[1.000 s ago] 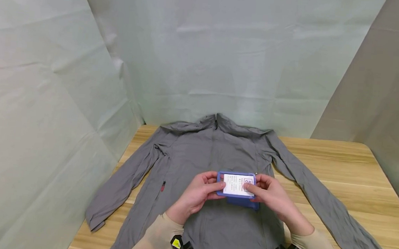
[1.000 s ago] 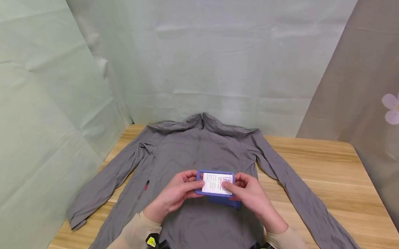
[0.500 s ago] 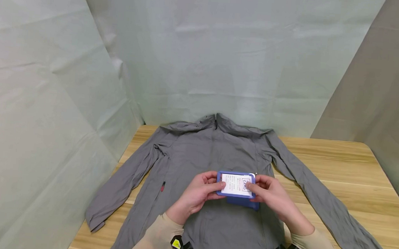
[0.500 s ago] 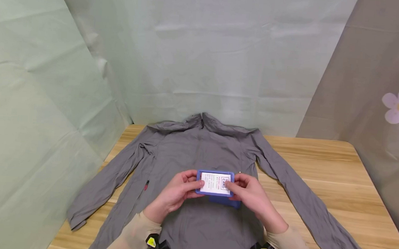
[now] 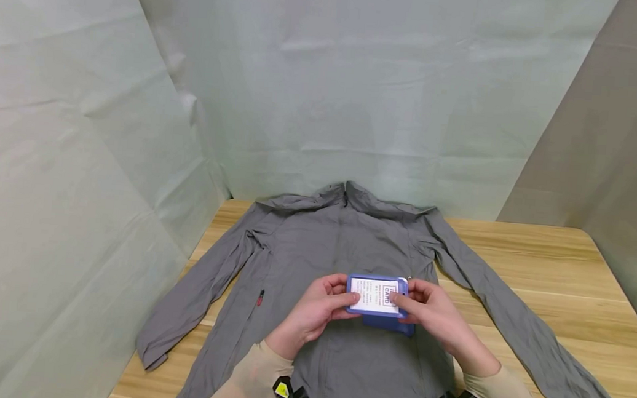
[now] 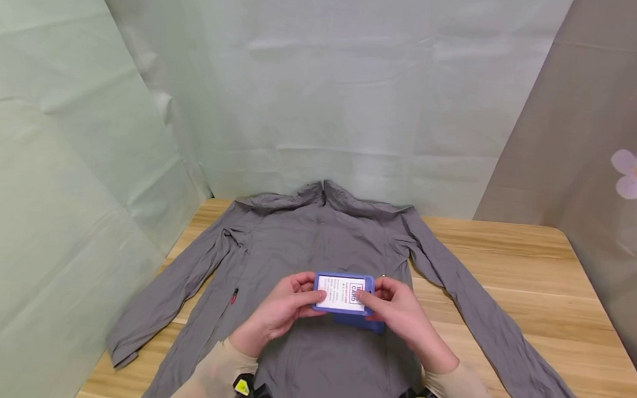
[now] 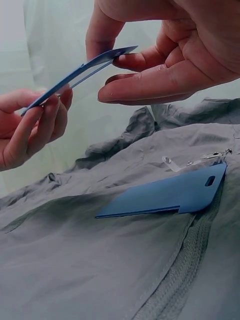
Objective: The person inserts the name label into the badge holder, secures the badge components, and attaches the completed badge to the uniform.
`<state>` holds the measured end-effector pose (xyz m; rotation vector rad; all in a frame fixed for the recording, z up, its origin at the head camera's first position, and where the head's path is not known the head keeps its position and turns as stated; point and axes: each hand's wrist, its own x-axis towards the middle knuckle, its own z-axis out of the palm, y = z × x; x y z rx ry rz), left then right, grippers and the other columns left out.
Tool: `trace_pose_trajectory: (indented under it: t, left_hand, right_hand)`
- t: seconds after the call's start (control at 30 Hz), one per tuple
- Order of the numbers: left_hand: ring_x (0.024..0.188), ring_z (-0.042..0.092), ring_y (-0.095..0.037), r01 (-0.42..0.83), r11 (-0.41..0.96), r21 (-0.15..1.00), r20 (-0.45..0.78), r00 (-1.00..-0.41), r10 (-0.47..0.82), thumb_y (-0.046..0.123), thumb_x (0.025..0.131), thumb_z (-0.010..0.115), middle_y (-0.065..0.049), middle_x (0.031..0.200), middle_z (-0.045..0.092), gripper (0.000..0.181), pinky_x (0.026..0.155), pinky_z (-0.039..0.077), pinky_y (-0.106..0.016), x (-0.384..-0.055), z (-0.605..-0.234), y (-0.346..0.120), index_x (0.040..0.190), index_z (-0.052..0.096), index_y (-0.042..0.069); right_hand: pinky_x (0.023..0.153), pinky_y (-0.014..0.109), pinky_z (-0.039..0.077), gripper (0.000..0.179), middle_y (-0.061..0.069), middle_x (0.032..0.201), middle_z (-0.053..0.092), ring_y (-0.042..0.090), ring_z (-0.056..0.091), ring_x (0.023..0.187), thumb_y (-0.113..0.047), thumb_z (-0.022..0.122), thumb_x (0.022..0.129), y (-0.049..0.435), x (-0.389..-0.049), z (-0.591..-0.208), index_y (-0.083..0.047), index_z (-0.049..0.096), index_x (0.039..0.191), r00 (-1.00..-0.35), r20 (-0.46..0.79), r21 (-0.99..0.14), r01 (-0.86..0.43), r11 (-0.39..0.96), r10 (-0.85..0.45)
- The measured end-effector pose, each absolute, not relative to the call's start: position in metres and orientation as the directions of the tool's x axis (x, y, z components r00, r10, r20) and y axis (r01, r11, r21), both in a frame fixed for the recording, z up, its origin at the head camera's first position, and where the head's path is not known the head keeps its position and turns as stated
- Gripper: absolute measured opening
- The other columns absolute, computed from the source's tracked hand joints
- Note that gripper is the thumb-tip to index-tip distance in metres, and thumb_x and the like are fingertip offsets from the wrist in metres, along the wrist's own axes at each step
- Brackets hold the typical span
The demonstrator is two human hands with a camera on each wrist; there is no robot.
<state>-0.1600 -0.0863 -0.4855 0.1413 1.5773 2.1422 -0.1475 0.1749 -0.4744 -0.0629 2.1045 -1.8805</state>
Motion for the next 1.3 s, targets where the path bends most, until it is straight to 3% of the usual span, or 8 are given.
trace_pose_trajectory:
  t: [0.33, 0.67, 1.03, 1.3]
  left_hand:
    - [0.095, 0.075, -0.020, -0.276, -0.238, 0.931, -0.172, -0.908, 0.381, -0.003, 0.101, 0.068, -0.012, 0.111, 0.073, 0.037, 0.082, 0.066, -0.036, -0.162, -0.482, -0.094, 0.135, 0.057, -0.012]
    - [0.097, 0.075, -0.020, -0.283, -0.240, 0.928, -0.178, -0.907, 0.381, -0.001, 0.102, 0.068, -0.012, 0.112, 0.073, 0.038, 0.084, 0.065, -0.037, -0.163, -0.479, -0.095, 0.137, 0.057, -0.012]
    - [0.095, 0.075, -0.019, -0.289, -0.285, 0.914, -0.175, -0.914, 0.367, -0.003, 0.100, 0.067, -0.011, 0.111, 0.072, 0.041, 0.081, 0.066, -0.035, -0.164, -0.475, -0.098, 0.138, 0.055, -0.014]
    - [0.095, 0.075, -0.019, -0.288, -0.294, 0.912, -0.168, -0.912, 0.374, -0.004, 0.100, 0.067, -0.012, 0.110, 0.071, 0.041, 0.081, 0.066, -0.035, -0.164, -0.474, -0.098, 0.138, 0.054, -0.015]
  right_hand:
    - [0.075, 0.035, 0.066, 0.037, 0.017, 0.098, 0.072, 0.028, 0.074, 0.085, -0.023, 0.070, 0.106, 0.187, -0.151, -0.469, 0.010, 0.062, 0.123, -0.967, -0.171, -0.978, 0.143, 0.155, -0.191]
    - [0.075, 0.034, 0.066, 0.040, 0.017, 0.099, 0.072, 0.037, 0.075, 0.090, -0.023, 0.070, 0.107, 0.190, -0.151, -0.469, 0.011, 0.063, 0.126, -0.962, -0.163, -0.975, 0.122, 0.186, -0.220]
    - [0.080, 0.041, 0.066, 0.041, 0.024, 0.116, 0.072, 0.036, 0.076, 0.098, -0.023, 0.068, 0.108, 0.201, -0.158, -0.478, 0.010, 0.064, 0.132, -0.971, -0.167, -0.951, 0.112, 0.289, -0.174]
    - [0.077, 0.036, 0.065, 0.037, 0.024, 0.116, 0.073, 0.034, 0.076, 0.096, -0.017, 0.065, 0.109, 0.201, -0.159, -0.483, 0.012, 0.064, 0.132, -0.967, -0.154, -0.945, 0.085, 0.315, -0.201]
